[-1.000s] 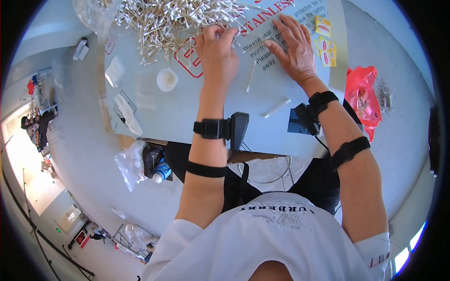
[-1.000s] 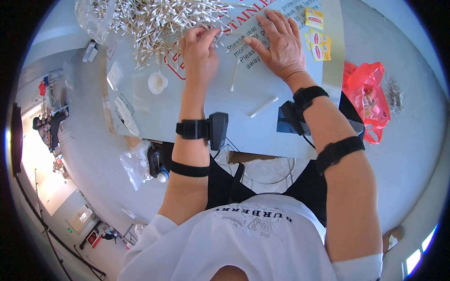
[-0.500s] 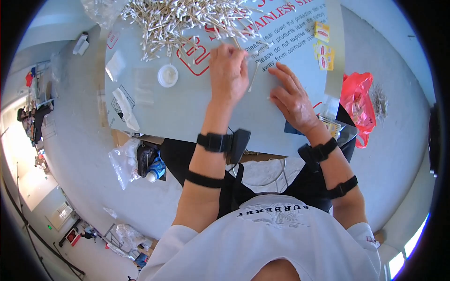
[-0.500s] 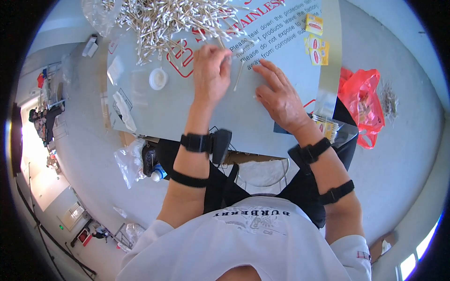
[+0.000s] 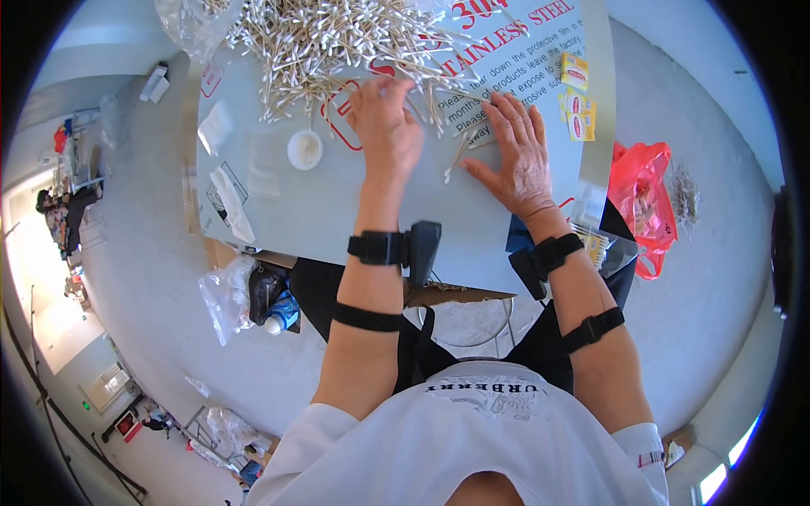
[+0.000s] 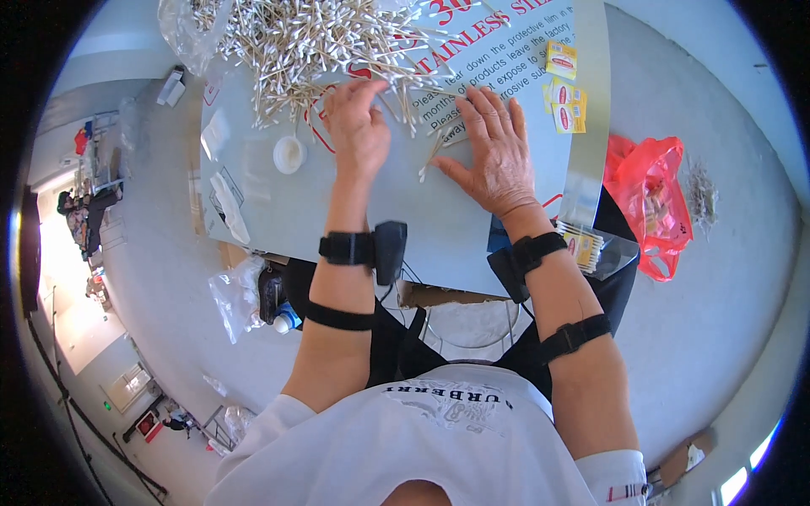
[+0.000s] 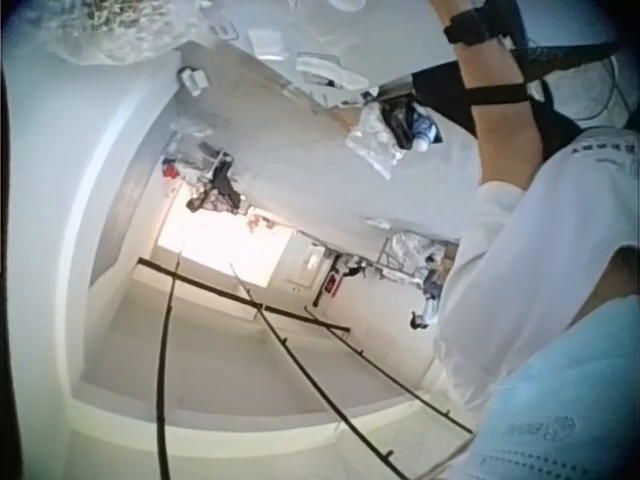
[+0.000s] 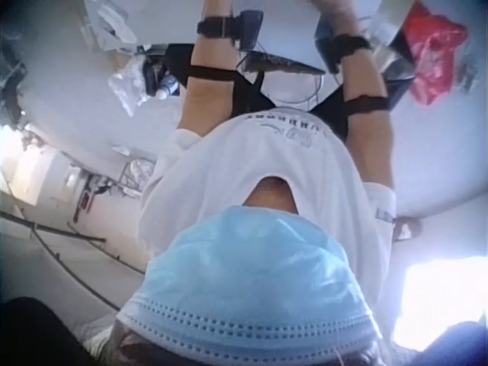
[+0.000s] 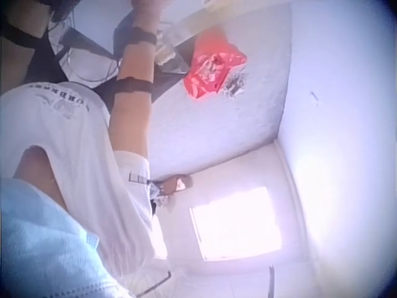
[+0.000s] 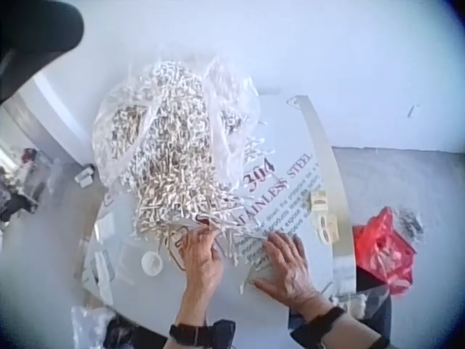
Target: Sorting and packaging white cylindrical products into plastic bags at a workstation.
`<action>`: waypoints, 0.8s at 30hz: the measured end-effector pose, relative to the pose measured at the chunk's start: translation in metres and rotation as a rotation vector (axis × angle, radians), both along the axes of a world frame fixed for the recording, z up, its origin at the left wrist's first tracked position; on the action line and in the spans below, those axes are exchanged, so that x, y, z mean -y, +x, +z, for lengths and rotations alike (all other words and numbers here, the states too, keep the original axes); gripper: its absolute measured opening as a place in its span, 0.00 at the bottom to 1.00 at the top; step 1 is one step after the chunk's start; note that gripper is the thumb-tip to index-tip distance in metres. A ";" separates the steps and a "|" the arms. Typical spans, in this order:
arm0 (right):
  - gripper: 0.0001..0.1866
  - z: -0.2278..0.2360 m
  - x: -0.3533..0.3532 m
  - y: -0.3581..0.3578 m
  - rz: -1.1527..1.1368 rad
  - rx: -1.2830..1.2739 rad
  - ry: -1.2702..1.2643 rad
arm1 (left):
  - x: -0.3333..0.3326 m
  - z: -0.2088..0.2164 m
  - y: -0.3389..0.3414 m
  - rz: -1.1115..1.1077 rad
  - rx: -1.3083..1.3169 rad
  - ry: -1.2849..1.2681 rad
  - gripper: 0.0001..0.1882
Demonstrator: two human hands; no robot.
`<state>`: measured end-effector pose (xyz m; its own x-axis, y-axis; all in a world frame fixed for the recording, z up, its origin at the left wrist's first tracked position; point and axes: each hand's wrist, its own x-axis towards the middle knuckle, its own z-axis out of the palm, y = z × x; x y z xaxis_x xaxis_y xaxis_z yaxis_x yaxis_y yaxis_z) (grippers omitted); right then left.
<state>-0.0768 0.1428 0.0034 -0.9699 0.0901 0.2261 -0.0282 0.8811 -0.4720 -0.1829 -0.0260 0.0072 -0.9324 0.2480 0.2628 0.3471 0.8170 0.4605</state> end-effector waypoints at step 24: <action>0.35 -0.001 0.004 -0.003 -0.028 -0.013 0.004 | 0.010 0.000 0.034 -0.030 -0.073 0.276 0.22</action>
<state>-0.0794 0.1384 0.0027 -0.9641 0.1162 0.2386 -0.0093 0.8836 -0.4681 -0.1485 -0.0357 0.0077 -0.9021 0.1848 0.3900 0.4093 0.6530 0.6373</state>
